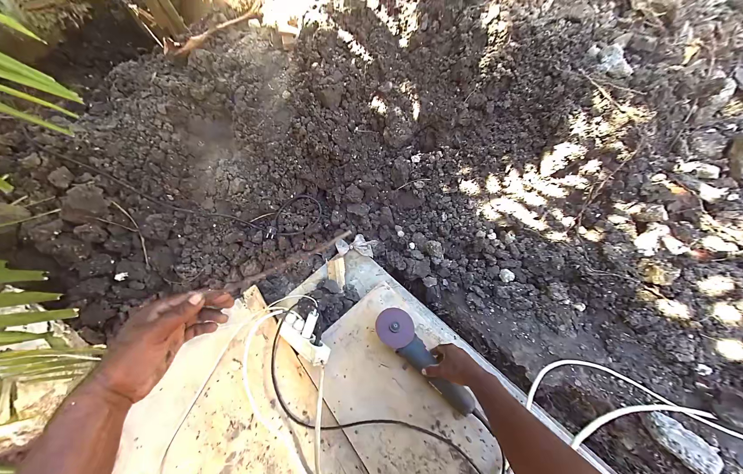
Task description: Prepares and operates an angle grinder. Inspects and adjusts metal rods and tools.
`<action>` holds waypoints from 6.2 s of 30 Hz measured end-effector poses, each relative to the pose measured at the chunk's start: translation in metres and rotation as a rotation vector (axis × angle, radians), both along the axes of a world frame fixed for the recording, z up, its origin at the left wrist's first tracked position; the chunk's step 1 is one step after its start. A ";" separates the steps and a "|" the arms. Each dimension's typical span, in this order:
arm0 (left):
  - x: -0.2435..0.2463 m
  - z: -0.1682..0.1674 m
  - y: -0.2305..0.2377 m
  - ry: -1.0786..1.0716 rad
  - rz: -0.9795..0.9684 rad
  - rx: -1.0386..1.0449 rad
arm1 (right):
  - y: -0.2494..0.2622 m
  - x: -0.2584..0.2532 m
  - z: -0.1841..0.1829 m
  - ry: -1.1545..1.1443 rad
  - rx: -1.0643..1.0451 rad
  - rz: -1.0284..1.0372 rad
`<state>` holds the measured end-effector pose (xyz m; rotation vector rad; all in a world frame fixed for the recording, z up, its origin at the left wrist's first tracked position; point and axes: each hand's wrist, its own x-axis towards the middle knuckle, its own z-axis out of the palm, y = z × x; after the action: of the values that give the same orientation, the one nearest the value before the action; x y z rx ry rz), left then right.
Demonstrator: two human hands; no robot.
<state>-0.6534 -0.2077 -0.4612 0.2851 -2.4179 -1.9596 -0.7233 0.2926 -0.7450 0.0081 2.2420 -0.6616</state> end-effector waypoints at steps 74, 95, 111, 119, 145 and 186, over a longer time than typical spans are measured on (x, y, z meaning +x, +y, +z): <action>-0.014 -0.019 0.221 -0.278 -0.583 -0.124 | 0.039 0.061 0.221 1.351 0.104 -0.093; -0.052 -0.056 0.209 -0.232 -0.677 -0.410 | 0.085 0.057 0.264 0.578 0.114 -0.073; -0.054 -0.044 0.230 -0.296 -0.989 -0.838 | 0.062 0.067 0.242 0.773 -0.005 -0.021; -0.057 -0.050 0.228 -0.250 -0.953 -0.865 | 0.070 0.063 0.238 0.704 -0.024 -0.079; -0.044 -0.032 0.255 -0.164 -1.099 -1.199 | 0.020 0.083 0.225 0.648 0.113 0.407; -0.028 -0.039 0.274 -0.152 -0.820 -1.139 | 0.012 0.073 0.190 0.928 0.187 0.236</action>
<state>-0.6811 0.0662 -0.5000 -0.6801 -3.5456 -0.2567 -0.6503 0.3043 -0.5546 -0.5672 3.1086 -0.3433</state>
